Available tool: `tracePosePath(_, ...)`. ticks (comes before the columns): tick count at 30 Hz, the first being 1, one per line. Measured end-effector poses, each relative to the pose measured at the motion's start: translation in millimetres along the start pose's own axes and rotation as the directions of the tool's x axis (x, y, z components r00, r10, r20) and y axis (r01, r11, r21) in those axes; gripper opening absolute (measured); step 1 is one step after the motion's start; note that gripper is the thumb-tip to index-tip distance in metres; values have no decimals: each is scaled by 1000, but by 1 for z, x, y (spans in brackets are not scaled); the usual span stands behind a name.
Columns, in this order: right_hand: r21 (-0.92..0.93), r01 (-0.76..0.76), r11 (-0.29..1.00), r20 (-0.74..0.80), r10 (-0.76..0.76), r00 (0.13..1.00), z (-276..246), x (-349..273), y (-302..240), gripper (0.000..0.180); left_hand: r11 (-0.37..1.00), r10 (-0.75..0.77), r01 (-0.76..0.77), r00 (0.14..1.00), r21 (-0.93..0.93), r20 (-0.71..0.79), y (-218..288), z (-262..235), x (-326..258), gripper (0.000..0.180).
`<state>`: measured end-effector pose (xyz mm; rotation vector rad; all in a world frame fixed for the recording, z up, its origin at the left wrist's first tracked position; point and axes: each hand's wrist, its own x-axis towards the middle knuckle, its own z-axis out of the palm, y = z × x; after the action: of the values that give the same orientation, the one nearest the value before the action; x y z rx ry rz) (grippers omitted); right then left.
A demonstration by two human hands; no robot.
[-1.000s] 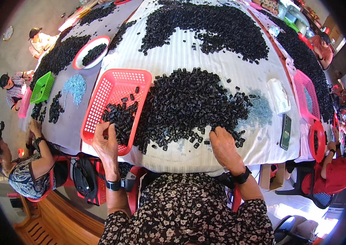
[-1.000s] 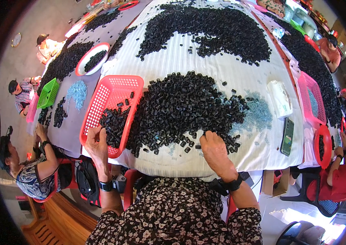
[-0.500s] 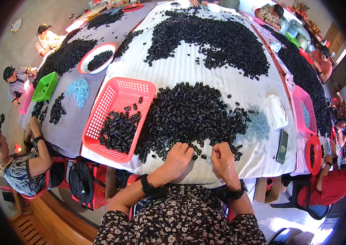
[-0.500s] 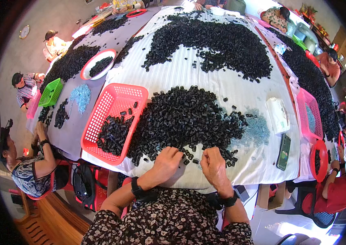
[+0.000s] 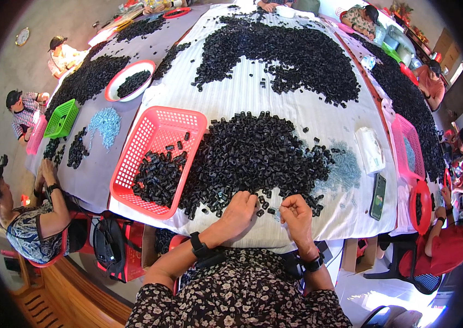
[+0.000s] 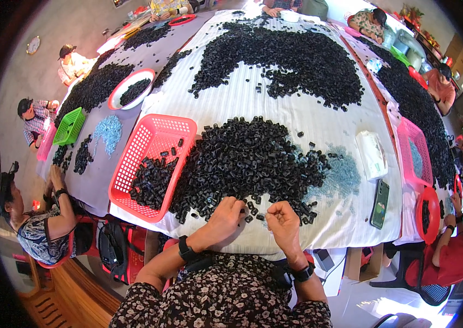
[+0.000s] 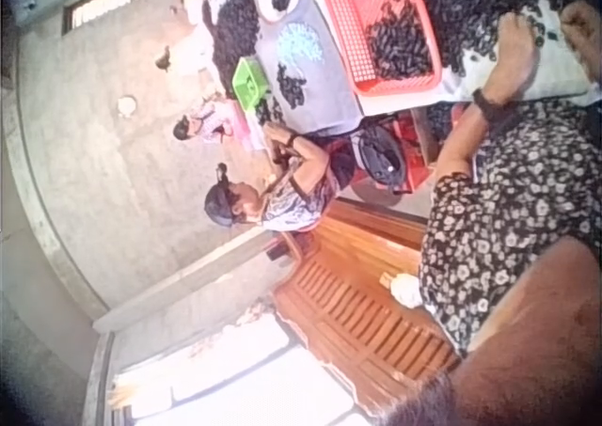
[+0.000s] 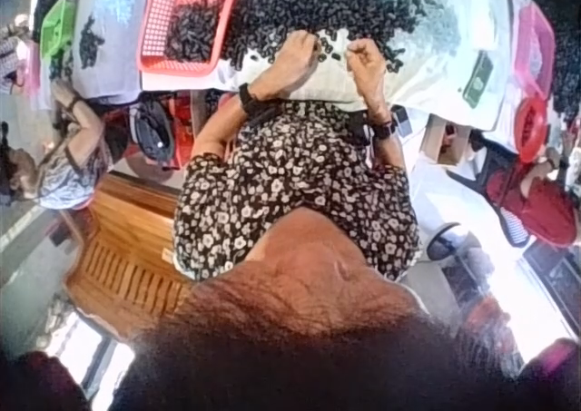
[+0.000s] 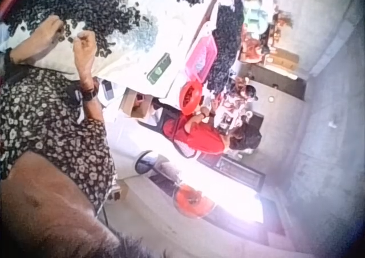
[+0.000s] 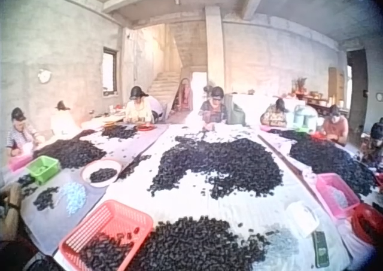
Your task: Sorting and inspecting small black rubber or plastic components on a production table.
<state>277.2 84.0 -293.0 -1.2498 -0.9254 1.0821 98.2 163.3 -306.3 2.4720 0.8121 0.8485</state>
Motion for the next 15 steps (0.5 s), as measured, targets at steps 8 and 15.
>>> tracePosePath(8, 291, -50, 955, 90, 25, 996, 12, 2, -5, 6, 860, -249, 207, 968, -467, -28, 10, -46, 0, 17)
tracePosePath(15, 300, -65, 952, 111, 33, 993, 19, 6, -12, 4, 734, -284, 254, 957, -629, 55, 14, -45, -11, 21)
